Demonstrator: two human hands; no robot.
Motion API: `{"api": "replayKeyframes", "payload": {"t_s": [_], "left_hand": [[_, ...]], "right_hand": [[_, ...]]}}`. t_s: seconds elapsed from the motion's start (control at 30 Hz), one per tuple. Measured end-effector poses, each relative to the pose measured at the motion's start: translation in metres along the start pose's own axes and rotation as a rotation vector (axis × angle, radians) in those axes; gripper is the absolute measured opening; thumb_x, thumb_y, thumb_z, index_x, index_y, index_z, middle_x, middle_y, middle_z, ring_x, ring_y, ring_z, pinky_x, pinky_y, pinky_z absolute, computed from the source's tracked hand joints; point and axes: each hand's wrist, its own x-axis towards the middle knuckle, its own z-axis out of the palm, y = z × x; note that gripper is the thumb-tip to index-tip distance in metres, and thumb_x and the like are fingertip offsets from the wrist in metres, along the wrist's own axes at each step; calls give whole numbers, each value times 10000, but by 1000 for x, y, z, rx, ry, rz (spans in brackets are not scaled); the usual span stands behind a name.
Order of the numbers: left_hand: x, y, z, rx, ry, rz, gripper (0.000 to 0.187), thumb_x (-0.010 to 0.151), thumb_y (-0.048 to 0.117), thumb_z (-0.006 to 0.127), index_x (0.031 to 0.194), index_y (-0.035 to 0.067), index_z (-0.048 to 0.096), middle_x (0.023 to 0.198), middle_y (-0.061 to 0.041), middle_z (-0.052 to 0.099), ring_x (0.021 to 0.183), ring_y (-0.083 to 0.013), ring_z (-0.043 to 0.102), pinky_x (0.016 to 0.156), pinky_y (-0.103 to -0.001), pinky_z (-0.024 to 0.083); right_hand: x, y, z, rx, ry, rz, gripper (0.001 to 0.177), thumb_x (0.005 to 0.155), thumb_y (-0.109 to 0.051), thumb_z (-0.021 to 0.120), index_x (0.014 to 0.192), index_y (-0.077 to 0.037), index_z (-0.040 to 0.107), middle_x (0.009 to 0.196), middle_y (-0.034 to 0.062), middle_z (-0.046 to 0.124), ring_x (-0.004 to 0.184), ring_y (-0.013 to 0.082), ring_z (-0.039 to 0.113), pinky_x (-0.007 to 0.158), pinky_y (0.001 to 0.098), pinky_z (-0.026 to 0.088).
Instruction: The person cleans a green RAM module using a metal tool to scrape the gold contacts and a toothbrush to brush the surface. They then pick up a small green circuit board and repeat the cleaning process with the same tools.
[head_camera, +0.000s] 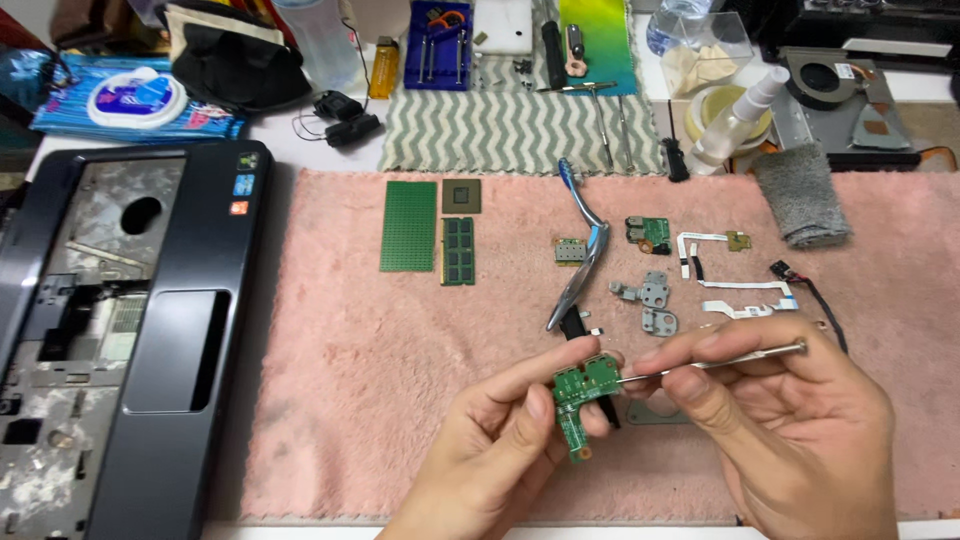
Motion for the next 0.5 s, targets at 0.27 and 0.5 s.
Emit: {"api": "replayKeyframes", "payload": {"t_s": [0.27, 0.5], "left_hand": [[-5, 10, 7, 201, 46, -11, 709, 1100, 324, 731, 1712, -10, 606, 1162, -156, 824, 1135, -183, 771, 1074, -305, 559], [-9, 9, 3, 196, -6, -19, 710, 1115, 234, 745, 1738, -47, 554, 1197, -174, 840, 1206, -194, 772, 1155, -337, 581]], "right_hand": [[-3, 4, 0, -29, 26, 44, 212, 943, 119, 770, 1085, 35, 636, 977, 293, 825, 936, 385, 919, 873, 463, 837], [-2, 3, -3, -100, -29, 14, 182, 945, 109, 773, 1067, 51, 650, 1003, 246, 806, 946, 354, 913, 865, 448, 865]]}}
